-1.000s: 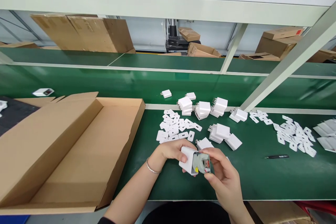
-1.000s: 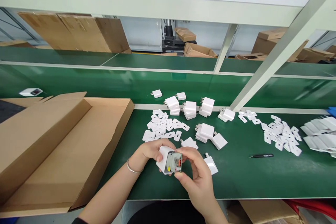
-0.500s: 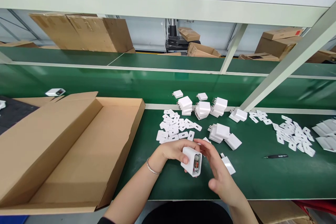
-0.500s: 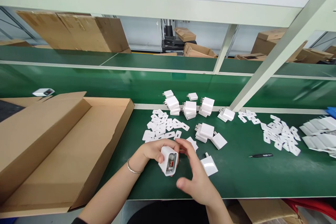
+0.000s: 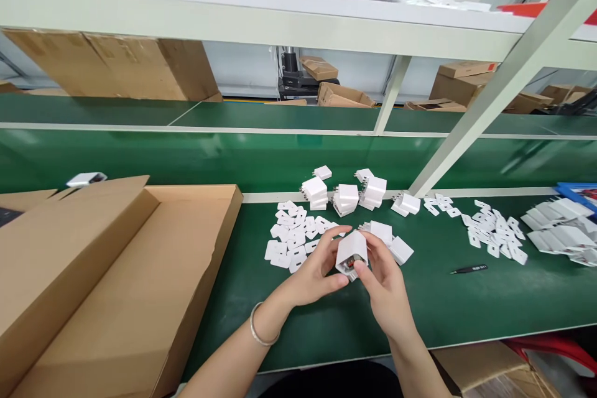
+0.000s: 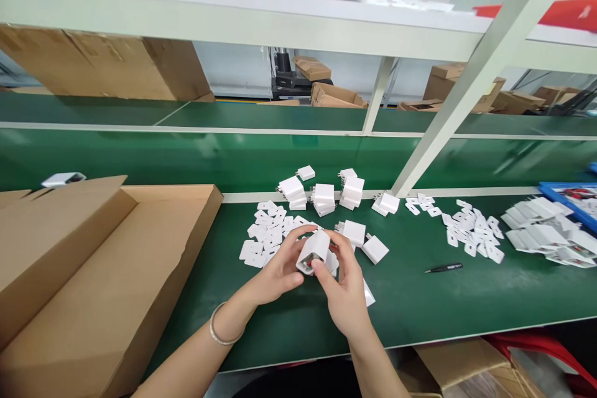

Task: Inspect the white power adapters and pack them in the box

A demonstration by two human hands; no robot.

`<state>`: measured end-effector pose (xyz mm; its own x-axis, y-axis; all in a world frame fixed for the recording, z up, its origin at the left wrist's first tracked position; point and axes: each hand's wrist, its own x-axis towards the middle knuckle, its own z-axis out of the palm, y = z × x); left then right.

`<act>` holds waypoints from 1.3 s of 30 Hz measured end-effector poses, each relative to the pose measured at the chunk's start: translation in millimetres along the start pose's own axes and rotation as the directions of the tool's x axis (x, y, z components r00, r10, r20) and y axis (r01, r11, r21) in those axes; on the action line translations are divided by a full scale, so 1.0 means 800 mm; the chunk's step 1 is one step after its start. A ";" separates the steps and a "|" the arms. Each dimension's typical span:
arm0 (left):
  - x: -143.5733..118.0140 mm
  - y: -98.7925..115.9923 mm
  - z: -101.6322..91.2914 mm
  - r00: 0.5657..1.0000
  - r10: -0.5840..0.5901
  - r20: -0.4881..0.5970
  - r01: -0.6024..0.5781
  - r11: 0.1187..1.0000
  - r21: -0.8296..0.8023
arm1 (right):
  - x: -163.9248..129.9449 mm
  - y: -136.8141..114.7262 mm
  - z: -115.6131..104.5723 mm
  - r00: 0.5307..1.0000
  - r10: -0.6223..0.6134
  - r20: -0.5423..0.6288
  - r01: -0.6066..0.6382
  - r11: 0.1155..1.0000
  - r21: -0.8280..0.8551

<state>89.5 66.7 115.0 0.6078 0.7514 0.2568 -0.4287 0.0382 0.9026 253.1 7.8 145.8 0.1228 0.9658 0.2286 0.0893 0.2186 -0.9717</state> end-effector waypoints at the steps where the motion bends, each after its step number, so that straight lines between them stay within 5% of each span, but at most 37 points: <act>1: -0.001 -0.001 0.000 1.000 0.018 -0.014 -0.017 0.995 0.099 | 0.000 0.001 0.002 1.000 0.016 -0.009 -0.016 1.000 0.011; 7: -0.001 -0.012 0.000 0.996 0.067 -0.056 -0.044 0.942 0.332 | -0.002 0.006 0.001 0.998 0.063 -0.026 -0.063 0.998 0.019; 13: -0.002 -0.018 0.006 0.987 0.105 -0.123 -0.070 0.963 0.260 | 0.000 0.007 0.011 0.997 0.016 -0.072 -0.018 0.999 -0.029; 17: 0.000 -0.015 -0.002 0.987 0.084 -0.136 -0.058 0.980 0.188 | 0.002 0.010 -0.002 0.999 -0.049 0.018 0.051 0.993 -0.106; 19: 0.003 -0.012 -0.010 0.988 0.091 -0.123 -0.075 0.988 0.134 | 0.013 0.017 -0.035 0.991 -0.131 0.015 0.131 0.977 -0.170; 21: 0.007 -0.009 -0.017 0.986 0.086 -0.142 -0.075 0.994 0.084 | 0.038 0.030 -0.088 0.973 -0.202 -0.113 0.152 0.926 -0.346; 22: 0.009 -0.009 -0.020 0.981 0.080 -0.176 -0.070 0.995 0.065 | 0.056 0.038 -0.120 0.949 -0.223 -0.223 0.087 0.864 -0.495; 24: 0.012 -0.008 -0.026 0.958 0.073 -0.276 -0.065 0.997 0.041 | 0.096 0.055 -0.191 0.896 -0.195 -0.398 -0.220 0.584 -0.781; 28: 0.017 -0.009 -0.032 0.908 0.058 -0.415 -0.053 0.998 0.023 | 0.158 0.078 -0.324 0.820 -0.059 -0.569 -0.506 0.391 -0.769; 31: 0.018 -0.010 -0.033 0.890 0.023 -0.455 -0.014 1.000 0.022 | 0.165 0.086 -0.393 0.754 0.020 -0.657 -0.636 0.274 -0.721; 34: 0.019 -0.010 -0.033 0.878 -0.001 -0.478 0.010 1.000 0.016 | 0.153 0.097 -0.429 0.736 0.066 -0.674 -0.672 0.190 -0.716; 39: 0.019 -0.013 -0.032 0.863 -0.035 -0.505 0.046 0.999 0.010 | 0.132 0.125 -0.425 0.833 0.091 -0.546 -0.554 0.132 -0.822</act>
<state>86.1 94.4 100.3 0.2016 0.9793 0.0159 -0.3933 0.0661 0.9170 611.0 83.8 92.9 0.6504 0.7476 0.1342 0.7562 -0.6209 -0.2064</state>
